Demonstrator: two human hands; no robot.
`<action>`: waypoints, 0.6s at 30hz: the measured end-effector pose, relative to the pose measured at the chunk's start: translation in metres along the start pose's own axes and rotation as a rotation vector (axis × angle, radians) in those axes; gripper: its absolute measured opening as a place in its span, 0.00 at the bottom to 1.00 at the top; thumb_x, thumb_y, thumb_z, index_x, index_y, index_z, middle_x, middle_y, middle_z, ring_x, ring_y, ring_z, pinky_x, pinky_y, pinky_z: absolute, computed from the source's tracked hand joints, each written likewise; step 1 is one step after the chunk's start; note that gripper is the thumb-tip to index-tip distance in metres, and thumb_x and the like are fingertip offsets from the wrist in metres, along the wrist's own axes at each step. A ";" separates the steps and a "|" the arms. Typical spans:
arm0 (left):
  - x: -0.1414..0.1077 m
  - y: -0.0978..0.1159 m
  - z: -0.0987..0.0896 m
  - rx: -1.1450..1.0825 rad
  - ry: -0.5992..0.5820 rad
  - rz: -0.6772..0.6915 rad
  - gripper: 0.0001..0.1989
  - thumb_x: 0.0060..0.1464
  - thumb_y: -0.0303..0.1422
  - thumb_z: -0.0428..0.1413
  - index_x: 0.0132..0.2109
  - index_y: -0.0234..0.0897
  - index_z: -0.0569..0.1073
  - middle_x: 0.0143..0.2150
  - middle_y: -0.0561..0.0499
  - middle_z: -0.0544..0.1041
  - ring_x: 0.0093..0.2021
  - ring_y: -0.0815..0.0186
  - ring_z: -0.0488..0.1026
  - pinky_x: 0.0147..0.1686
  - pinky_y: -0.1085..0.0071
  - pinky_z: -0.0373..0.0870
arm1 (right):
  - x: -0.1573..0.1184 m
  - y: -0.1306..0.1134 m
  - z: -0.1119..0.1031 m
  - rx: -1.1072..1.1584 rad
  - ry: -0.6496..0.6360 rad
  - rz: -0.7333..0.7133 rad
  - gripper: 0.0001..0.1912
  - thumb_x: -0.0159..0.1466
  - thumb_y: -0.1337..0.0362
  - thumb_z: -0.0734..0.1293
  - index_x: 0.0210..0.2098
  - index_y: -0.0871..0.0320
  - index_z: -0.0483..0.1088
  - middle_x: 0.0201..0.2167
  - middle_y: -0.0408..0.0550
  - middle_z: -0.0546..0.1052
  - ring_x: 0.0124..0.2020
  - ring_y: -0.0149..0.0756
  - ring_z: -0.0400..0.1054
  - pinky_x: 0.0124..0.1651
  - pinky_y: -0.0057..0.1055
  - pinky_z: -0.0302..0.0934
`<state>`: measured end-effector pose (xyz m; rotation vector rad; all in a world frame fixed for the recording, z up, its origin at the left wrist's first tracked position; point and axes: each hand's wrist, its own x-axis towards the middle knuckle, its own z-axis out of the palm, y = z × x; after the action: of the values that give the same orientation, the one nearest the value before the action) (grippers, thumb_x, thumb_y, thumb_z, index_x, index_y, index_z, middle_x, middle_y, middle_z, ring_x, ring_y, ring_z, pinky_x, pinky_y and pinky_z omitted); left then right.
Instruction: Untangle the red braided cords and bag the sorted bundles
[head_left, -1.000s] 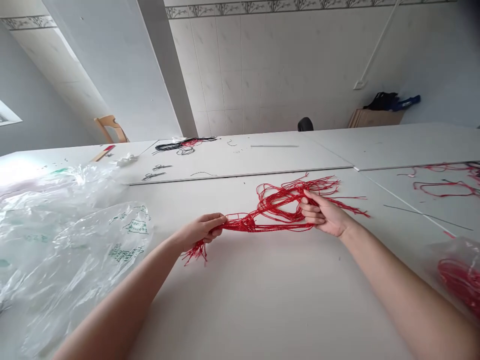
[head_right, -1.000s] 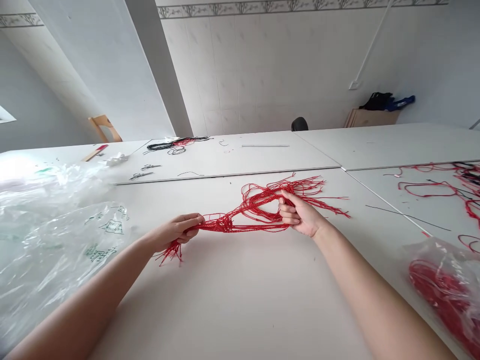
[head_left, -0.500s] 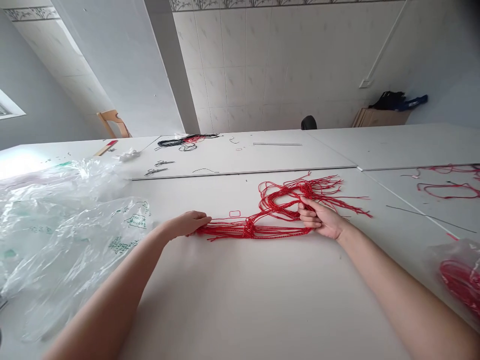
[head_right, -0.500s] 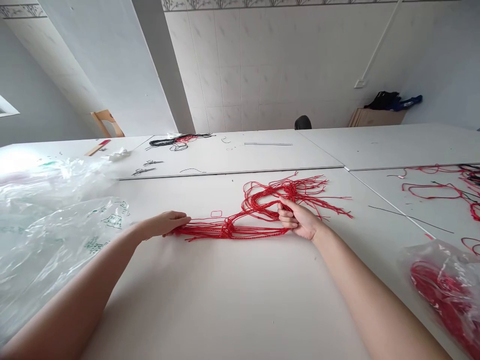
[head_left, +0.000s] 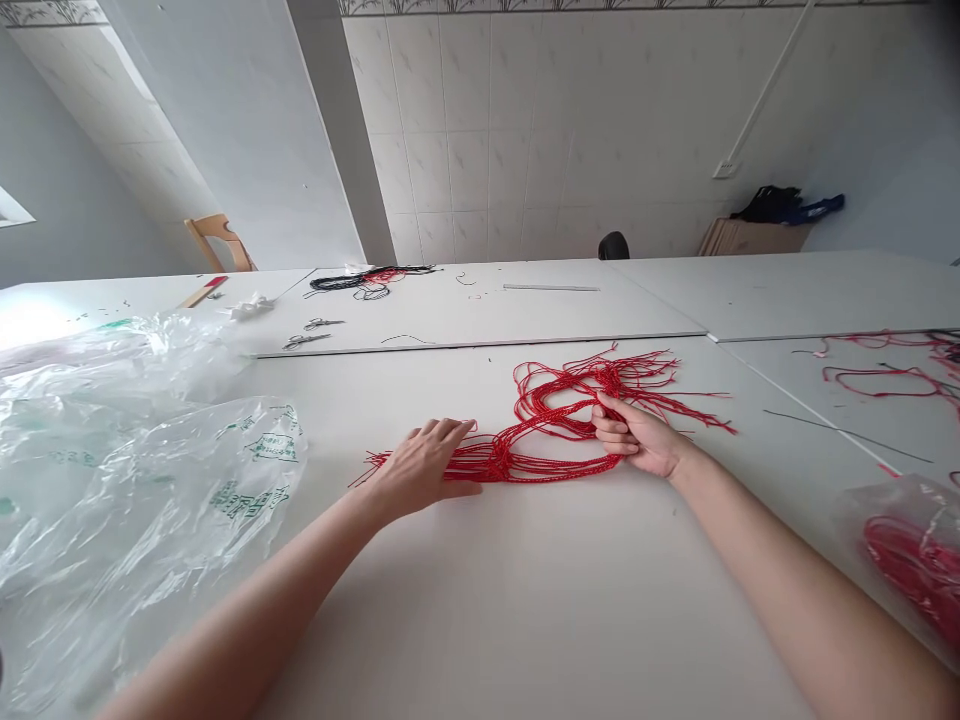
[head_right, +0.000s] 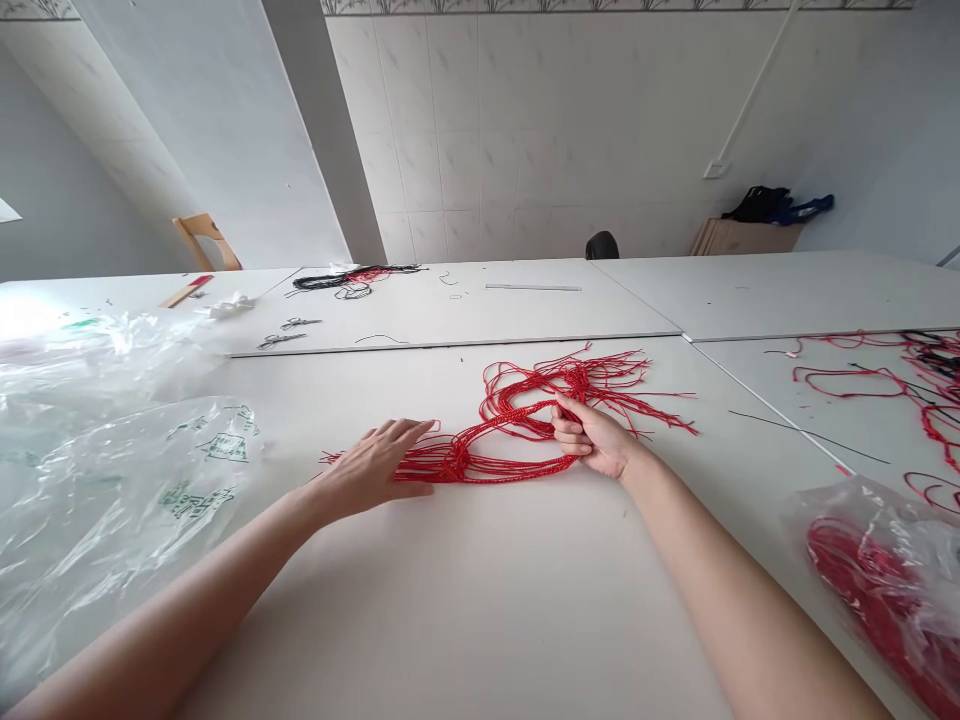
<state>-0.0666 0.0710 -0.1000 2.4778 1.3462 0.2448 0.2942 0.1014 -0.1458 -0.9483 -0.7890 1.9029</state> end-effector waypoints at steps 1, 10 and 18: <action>0.002 0.001 0.005 0.012 0.000 0.044 0.35 0.59 0.50 0.61 0.68 0.43 0.65 0.62 0.39 0.72 0.60 0.48 0.68 0.57 0.57 0.62 | 0.001 0.000 -0.001 0.004 -0.002 0.000 0.23 0.59 0.50 0.78 0.29 0.60 0.66 0.19 0.32 0.53 0.18 0.20 0.38 0.14 0.18 0.43; 0.005 0.002 0.014 0.181 -0.062 0.105 0.09 0.70 0.37 0.52 0.41 0.39 0.69 0.39 0.47 0.75 0.42 0.56 0.71 0.40 0.63 0.65 | 0.006 0.002 -0.010 0.035 -0.005 0.000 0.24 0.57 0.50 0.79 0.29 0.60 0.66 0.18 0.31 0.55 0.16 0.19 0.40 0.13 0.18 0.43; 0.001 0.017 0.013 0.274 -0.088 -0.006 0.08 0.71 0.32 0.47 0.39 0.39 0.65 0.38 0.47 0.74 0.36 0.59 0.72 0.34 0.65 0.63 | 0.006 0.003 -0.008 0.063 -0.001 -0.020 0.23 0.57 0.52 0.79 0.29 0.59 0.65 0.18 0.31 0.55 0.16 0.19 0.41 0.13 0.18 0.43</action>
<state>-0.0489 0.0605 -0.1065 2.6681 1.4332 -0.0540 0.2974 0.1071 -0.1539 -0.8977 -0.7322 1.8996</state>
